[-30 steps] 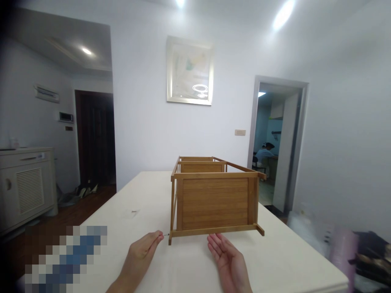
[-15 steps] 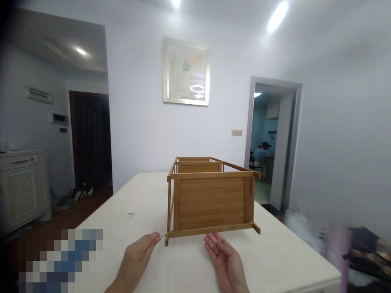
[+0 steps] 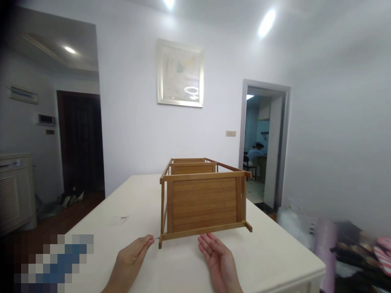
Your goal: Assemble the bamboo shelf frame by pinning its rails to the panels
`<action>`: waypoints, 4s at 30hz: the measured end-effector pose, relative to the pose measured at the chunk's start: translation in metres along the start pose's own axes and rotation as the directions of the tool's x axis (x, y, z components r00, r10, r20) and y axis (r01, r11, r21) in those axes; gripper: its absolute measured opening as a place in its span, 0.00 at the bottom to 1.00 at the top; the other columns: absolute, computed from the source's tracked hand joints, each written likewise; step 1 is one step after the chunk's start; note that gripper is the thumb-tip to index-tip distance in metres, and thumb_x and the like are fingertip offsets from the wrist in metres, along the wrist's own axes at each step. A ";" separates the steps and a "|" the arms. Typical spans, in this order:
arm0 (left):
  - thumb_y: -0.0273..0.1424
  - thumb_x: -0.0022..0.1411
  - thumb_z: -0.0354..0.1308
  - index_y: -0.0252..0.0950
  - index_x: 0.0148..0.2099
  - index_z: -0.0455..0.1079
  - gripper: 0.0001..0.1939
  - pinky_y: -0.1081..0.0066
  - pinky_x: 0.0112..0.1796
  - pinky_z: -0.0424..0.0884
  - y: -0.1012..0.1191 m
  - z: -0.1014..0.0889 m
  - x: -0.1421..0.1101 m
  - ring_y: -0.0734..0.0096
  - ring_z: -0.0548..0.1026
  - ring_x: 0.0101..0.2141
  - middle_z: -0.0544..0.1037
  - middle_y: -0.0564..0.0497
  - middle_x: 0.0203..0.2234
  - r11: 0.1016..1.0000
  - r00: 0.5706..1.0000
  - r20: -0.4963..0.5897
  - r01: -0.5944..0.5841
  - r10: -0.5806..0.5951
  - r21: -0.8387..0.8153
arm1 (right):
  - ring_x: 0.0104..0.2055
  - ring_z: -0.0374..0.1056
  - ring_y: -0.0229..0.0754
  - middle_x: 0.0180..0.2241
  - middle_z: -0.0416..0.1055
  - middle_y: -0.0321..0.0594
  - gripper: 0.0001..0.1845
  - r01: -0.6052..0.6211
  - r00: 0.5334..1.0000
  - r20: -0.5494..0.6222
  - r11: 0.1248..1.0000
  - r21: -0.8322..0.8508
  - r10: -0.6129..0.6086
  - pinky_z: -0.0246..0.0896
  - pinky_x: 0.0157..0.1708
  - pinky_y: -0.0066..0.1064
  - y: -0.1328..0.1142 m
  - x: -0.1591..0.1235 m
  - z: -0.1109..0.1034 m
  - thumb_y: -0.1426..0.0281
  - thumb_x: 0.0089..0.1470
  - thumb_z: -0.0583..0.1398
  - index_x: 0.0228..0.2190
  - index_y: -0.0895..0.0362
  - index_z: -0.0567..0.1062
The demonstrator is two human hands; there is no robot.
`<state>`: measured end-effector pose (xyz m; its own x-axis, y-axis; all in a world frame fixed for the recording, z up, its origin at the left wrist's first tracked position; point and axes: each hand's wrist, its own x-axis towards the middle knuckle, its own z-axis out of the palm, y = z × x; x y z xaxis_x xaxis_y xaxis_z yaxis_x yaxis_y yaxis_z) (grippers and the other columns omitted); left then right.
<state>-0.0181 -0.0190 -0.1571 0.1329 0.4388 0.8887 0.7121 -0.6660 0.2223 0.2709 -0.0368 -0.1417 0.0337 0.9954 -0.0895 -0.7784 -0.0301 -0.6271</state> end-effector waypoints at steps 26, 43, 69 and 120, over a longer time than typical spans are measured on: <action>0.34 0.65 0.52 0.42 0.40 0.73 0.08 0.77 0.38 0.78 0.008 -0.003 0.007 0.73 0.81 0.33 0.83 0.56 0.32 0.992 0.994 0.036 0.103 -0.100 -0.068 | 0.48 0.73 0.53 0.42 0.77 0.55 0.22 -0.008 1.000 0.005 1.000 -0.014 0.008 0.66 0.53 0.40 -0.002 -0.003 0.005 0.74 0.38 0.69 0.38 0.65 0.73; 0.35 0.66 0.51 0.41 0.41 0.72 0.09 0.76 0.39 0.77 0.005 0.000 0.008 0.72 0.81 0.33 0.82 0.54 0.32 0.986 0.988 -0.001 0.154 -0.155 -0.057 | 0.49 0.73 0.53 0.41 0.78 0.52 0.21 -0.010 1.000 -0.002 0.999 -0.035 0.010 0.65 0.54 0.45 -0.005 -0.001 0.005 0.73 0.38 0.69 0.37 0.63 0.74; 0.32 0.65 0.53 0.40 0.42 0.73 0.07 0.77 0.39 0.77 0.004 0.000 0.005 0.73 0.81 0.32 0.82 0.54 0.32 0.997 0.997 -0.007 0.081 -0.081 -0.014 | 0.50 0.71 0.53 0.43 0.77 0.56 0.22 -0.017 1.000 0.001 1.000 -0.022 0.017 0.65 0.54 0.41 -0.005 -0.002 0.006 0.73 0.39 0.69 0.39 0.65 0.73; 0.26 0.65 0.51 0.39 0.41 0.71 0.08 0.77 0.39 0.76 0.002 0.002 0.001 0.74 0.79 0.33 0.80 0.52 0.32 0.999 0.998 0.042 -0.041 0.042 -0.007 | 0.48 0.73 0.52 0.42 0.77 0.55 0.23 -0.035 0.999 -0.020 0.999 0.000 0.035 0.67 0.52 0.39 -0.004 0.000 0.004 0.74 0.37 0.69 0.39 0.65 0.73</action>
<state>-0.0156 -0.0187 -0.1564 0.1914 0.4356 0.8796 0.7008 -0.6881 0.1883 0.2714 -0.0362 -0.1367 0.0191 0.9918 -0.1267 -0.7790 -0.0647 -0.6237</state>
